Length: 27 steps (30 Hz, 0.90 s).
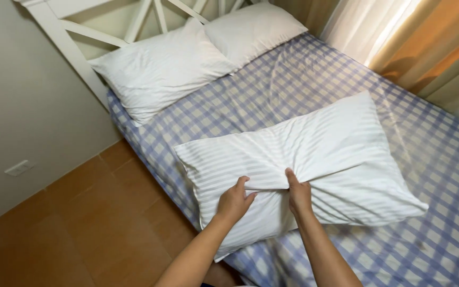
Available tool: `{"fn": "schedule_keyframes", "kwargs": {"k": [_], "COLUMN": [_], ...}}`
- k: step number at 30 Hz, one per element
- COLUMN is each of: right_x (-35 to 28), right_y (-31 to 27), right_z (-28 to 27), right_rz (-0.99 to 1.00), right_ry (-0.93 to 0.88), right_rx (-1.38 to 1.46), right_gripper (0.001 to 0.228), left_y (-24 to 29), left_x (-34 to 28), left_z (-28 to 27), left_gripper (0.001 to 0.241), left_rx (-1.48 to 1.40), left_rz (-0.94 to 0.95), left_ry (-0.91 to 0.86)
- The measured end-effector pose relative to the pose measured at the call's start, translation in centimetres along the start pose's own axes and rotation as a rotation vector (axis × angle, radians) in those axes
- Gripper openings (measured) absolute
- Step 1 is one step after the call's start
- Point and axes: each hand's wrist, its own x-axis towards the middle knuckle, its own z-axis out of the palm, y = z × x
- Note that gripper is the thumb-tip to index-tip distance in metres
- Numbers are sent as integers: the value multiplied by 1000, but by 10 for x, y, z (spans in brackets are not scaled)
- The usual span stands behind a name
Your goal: The person puts a white pillowcase onto a pillow on a bed with a blue and white checkered sheet. They insert the pillow into the case, adjust the fabric to fit the corners, and smooth the surface before placing the finished pillow against the headboard.
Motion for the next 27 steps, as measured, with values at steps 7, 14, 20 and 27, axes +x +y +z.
{"fn": "schedule_keyframes", "kwargs": {"k": [7,14,20,27], "right_x": [-9,1,25,59], "right_y": [12,44,52,15], "right_z": [141,220,268,325], "right_rz": [2,41,200,363], "right_ry": [102,97,94,-46], "right_rx": [74,97,-13,-224], "right_gripper": [52,50,44,46], "left_y": [-90,-137,-163,-205], "left_x": [35,51,65,130], "left_z": [-81,-153,-204,-233], "left_gripper": [26,15,14,11], "left_rx": [101,91,-116,-428], "left_rz": [265,82,26,-49], "left_ry": [165,-32,-2,-204]}}
